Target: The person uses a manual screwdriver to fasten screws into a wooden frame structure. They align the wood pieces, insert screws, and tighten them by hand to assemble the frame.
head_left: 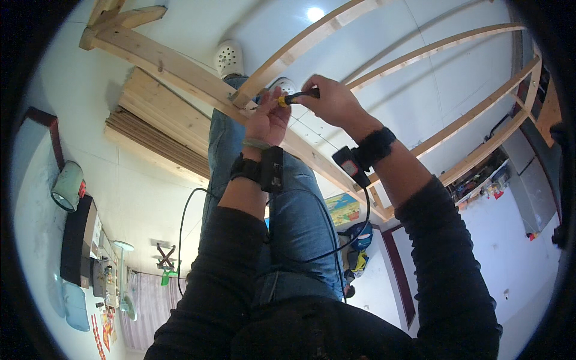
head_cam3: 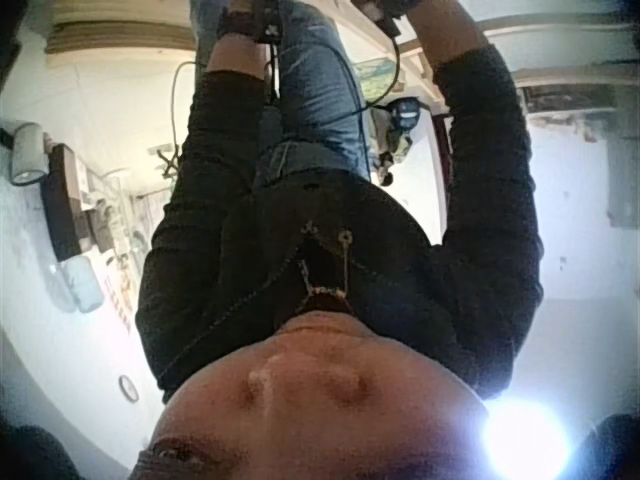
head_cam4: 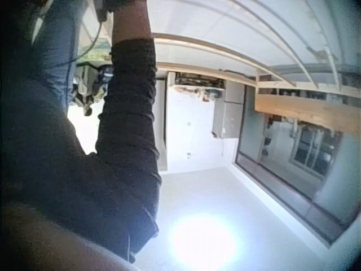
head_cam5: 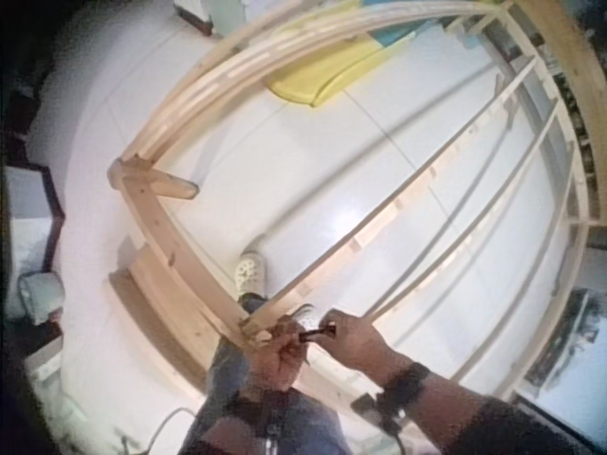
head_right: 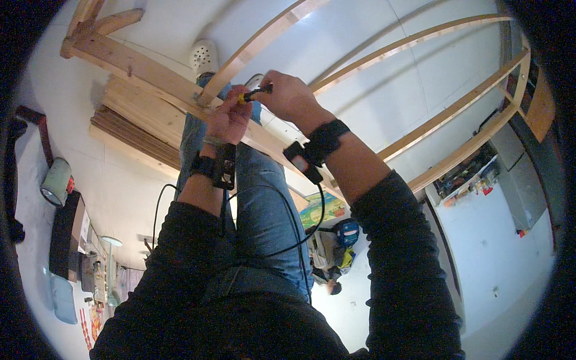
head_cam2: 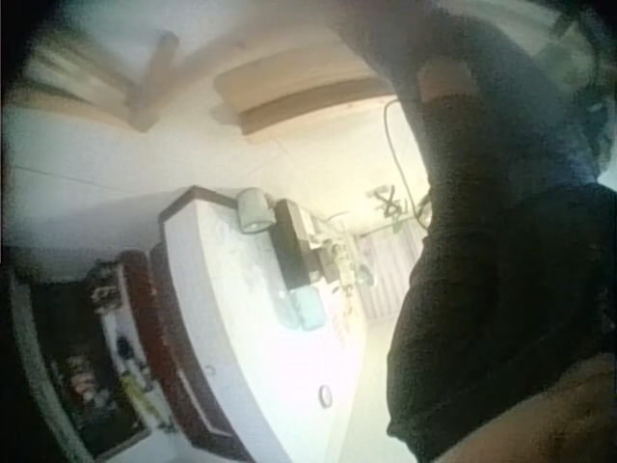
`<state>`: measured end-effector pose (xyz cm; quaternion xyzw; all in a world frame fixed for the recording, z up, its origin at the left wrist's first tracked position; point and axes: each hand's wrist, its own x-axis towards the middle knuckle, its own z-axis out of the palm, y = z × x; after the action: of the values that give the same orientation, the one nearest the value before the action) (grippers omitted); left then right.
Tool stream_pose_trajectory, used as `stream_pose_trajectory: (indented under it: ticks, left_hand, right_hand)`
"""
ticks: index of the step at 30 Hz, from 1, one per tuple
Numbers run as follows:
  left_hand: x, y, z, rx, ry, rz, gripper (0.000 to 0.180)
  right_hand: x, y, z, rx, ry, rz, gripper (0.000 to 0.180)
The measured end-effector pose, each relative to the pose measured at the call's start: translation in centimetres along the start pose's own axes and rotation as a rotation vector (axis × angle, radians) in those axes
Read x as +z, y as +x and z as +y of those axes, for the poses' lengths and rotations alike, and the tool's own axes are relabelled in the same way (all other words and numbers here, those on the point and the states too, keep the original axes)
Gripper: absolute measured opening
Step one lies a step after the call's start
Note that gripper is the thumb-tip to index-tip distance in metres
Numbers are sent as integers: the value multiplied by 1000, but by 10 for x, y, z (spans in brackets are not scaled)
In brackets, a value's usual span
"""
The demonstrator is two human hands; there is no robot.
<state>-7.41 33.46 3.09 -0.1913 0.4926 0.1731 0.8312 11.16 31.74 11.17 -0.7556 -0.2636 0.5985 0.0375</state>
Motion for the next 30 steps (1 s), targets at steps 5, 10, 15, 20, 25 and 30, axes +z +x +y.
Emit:
stream_pose_trajectory:
  ticks: [5,10,15,20,25,30]
  left_hand:
    - [6,-35,0,-304,384,182,37]
    - [11,-54,-4,-72,831,233,38]
    - [20,-50,-1,-121,1138,35,30]
    - [28,-70,9,-312,1283,-94,43]
    - [30,-73,19,-151,1354,213,39]
    - [27,-76,22,-23,985,409,36]
  right_hand:
    - [-4,-17,30,12,46,88,25]
    - [-7,-41,76,110,336,-4,31]
    - [3,-59,112,207,757,-108,23]
    - [8,-55,149,209,938,-318,28]
    - [37,-37,128,-167,838,-73,20]
    - [52,-37,98,-443,781,130,16]
